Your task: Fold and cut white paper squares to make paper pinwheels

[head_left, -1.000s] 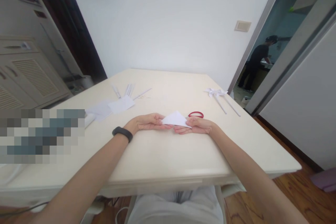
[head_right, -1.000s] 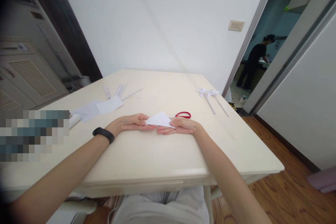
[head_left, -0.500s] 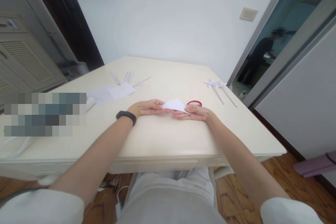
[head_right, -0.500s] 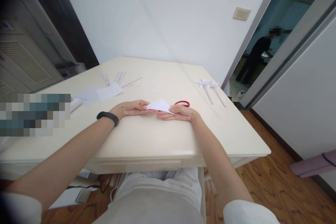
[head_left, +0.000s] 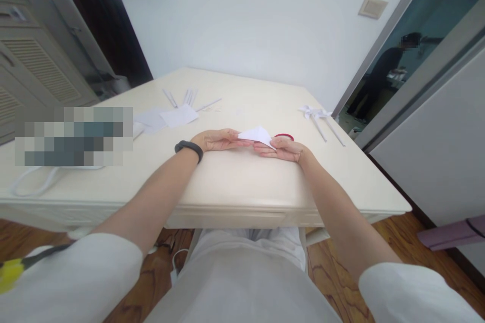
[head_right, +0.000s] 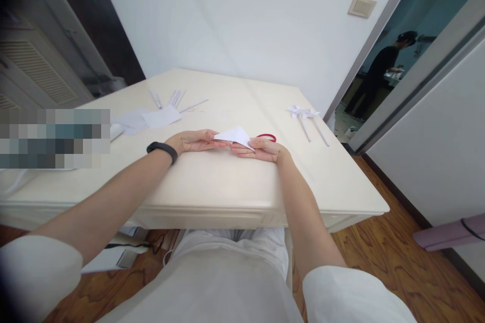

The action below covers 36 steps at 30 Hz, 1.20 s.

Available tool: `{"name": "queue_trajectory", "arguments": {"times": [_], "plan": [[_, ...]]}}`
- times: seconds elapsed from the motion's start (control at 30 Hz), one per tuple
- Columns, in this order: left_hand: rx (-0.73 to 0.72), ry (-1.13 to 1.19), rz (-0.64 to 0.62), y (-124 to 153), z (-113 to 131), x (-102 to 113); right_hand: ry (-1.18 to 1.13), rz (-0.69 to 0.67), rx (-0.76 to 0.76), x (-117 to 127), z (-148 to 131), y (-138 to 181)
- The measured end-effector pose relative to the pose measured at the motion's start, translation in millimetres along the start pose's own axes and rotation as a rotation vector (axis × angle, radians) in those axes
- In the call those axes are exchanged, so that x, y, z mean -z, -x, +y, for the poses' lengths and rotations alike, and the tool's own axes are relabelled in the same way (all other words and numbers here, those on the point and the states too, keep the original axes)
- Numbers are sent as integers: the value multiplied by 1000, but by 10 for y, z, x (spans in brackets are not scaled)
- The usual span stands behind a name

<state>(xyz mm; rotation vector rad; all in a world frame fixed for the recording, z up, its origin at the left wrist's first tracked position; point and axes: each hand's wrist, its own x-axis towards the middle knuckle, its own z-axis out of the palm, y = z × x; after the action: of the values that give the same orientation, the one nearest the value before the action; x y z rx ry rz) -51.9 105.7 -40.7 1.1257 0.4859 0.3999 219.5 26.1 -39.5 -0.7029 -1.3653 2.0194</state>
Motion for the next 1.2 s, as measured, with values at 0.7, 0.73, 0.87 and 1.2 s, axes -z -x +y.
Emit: {"name": "queue_trajectory", "arguments": {"times": [0.7, 0.73, 0.87, 1.2], "plan": [[86, 81, -245, -29, 38, 10, 16, 18, -41, 116, 22, -69], [89, 89, -245, -35, 38, 14, 14, 13, -47, 120, 18, -74], [106, 116, -215, -51, 34, 10, 7, 11, -67, 126, -1, -86], [59, 137, -119, -50, 61, -59, 0, 18, -75, 135, -10, -106]]}}
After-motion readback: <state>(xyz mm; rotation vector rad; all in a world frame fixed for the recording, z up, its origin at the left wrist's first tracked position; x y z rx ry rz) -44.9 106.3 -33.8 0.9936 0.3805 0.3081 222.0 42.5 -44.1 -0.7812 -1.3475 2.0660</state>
